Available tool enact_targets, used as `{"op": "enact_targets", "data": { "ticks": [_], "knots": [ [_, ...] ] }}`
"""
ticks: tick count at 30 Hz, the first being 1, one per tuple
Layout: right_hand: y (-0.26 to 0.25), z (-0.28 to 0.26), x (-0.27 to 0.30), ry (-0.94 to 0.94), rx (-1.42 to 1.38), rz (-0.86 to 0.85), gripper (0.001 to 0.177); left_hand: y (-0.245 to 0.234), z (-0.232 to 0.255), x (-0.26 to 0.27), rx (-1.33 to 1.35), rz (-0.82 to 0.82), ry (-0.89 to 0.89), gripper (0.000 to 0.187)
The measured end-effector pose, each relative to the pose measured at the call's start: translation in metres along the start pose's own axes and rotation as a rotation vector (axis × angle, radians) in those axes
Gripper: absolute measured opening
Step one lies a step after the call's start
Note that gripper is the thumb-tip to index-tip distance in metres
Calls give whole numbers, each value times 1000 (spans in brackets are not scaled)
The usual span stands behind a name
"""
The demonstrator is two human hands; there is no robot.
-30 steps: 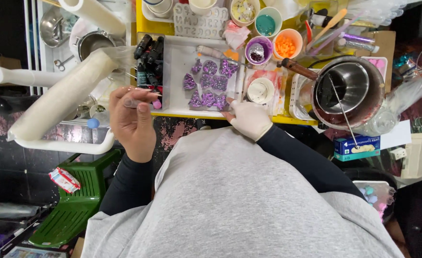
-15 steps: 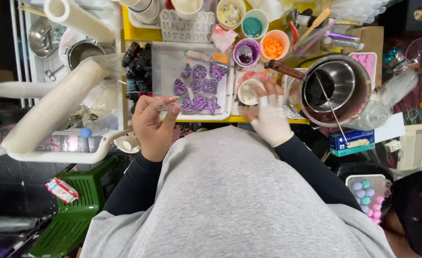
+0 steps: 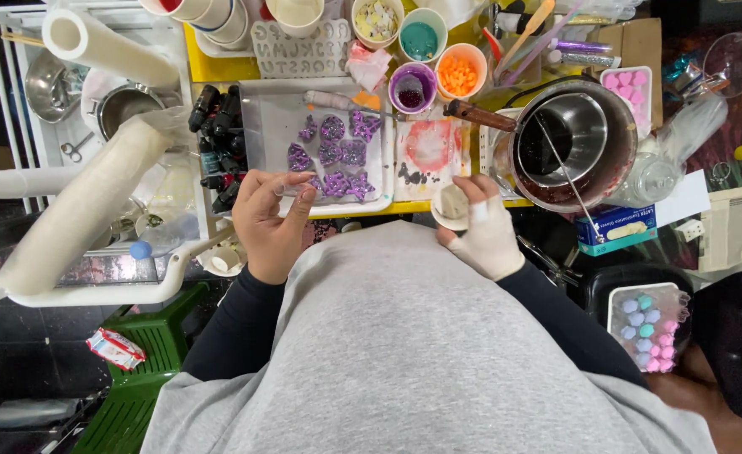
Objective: The person sits at a candle-making workbench and decorates small shaped wax candle pieces. They use a dropper to apply liquid onto purple glittery wax shapes, handle and turn the pieces, move a tray of red star and mushroom shaped candles, and continue applying liquid to the red pieces with the dropper.
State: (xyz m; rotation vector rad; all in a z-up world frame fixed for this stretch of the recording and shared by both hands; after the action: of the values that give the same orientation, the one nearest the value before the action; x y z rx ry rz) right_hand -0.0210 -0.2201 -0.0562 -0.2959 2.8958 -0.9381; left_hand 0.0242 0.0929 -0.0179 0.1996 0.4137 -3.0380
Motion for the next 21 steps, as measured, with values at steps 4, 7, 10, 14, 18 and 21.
{"op": "enact_targets", "data": {
  "ticks": [4,7,10,14,18,21],
  "knots": [
    [-4,6,9,53,41,7,82,1,-4,-1,-106,-10,-10,18],
    [0,4,0,101,79,-17,79,4,-3,-4,-166,-33,-6,19],
    [14,-4,-21,-108,266,16,79,6,2,-6,-163,-49,-11,19],
    [34,5,-49,-81,151,-40,79,7,9,-8,-256,-51,41,19],
    [36,-4,-70,-93,91,-113,90,5,10,-6,-293,-58,27,18],
    [38,14,-78,49,71,-39,54,3,6,-3,-270,-52,4,18]
  ]
}}
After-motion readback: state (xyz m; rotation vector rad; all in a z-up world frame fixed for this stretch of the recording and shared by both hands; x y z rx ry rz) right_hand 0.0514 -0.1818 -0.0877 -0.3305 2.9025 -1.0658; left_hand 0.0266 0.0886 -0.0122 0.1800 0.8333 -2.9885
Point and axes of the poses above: each hand's wrist, its own x-axis away from the middle knuckle, its own y-axis out of the palm, z = x × y, the point moved 5 cm from there along -x, towards the middle knuckle, and after that the axes turned 14 degrees about -x, right-handed, at the moved point
